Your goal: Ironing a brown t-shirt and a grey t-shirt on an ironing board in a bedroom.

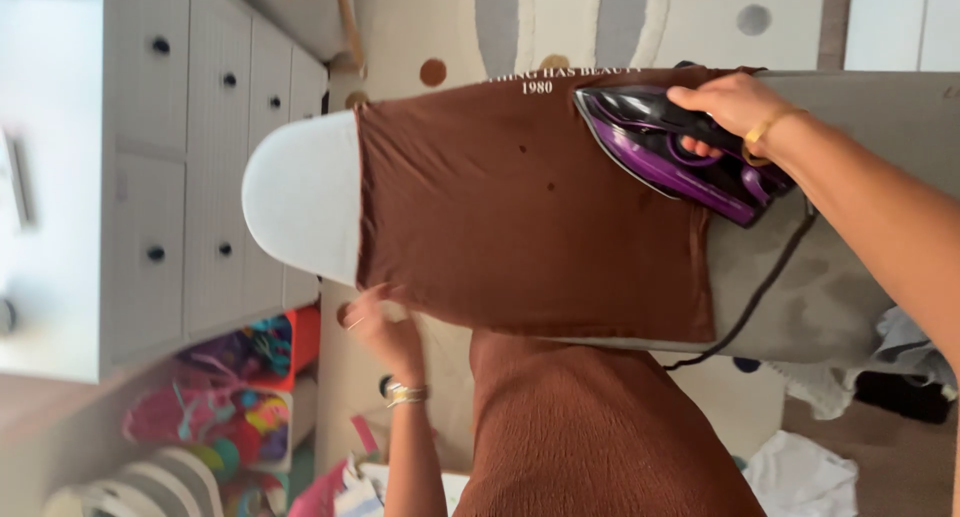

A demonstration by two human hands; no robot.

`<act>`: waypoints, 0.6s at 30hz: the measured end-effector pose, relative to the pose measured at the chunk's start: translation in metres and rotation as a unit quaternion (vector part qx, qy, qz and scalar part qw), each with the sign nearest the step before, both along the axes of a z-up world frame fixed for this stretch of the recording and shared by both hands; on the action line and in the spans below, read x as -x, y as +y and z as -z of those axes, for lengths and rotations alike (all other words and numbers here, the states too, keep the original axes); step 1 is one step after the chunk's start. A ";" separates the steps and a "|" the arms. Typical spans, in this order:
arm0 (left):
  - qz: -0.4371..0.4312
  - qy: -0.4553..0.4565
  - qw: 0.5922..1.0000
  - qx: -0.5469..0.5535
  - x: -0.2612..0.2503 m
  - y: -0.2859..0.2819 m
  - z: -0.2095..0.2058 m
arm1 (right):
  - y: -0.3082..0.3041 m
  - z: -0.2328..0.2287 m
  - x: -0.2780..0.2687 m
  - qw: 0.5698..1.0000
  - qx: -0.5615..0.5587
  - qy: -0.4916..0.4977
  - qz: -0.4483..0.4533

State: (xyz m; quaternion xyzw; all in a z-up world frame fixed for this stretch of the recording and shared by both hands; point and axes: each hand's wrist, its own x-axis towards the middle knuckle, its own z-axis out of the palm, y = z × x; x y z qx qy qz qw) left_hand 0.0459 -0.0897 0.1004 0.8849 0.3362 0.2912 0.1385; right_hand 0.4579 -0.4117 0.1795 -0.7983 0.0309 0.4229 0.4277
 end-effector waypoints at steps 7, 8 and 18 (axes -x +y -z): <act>0.432 0.041 0.880 0.192 -0.116 -0.236 -0.015 | 0.023 -0.012 -0.005 0.994 0.010 0.025 -0.107; 0.423 0.048 0.892 0.152 -0.132 -0.261 -0.009 | 0.025 -0.016 -0.006 0.993 0.007 0.009 -0.121; 0.251 0.140 0.942 0.175 -0.207 -0.343 0.059 | -0.030 -0.022 -0.022 0.980 0.035 -0.029 -0.194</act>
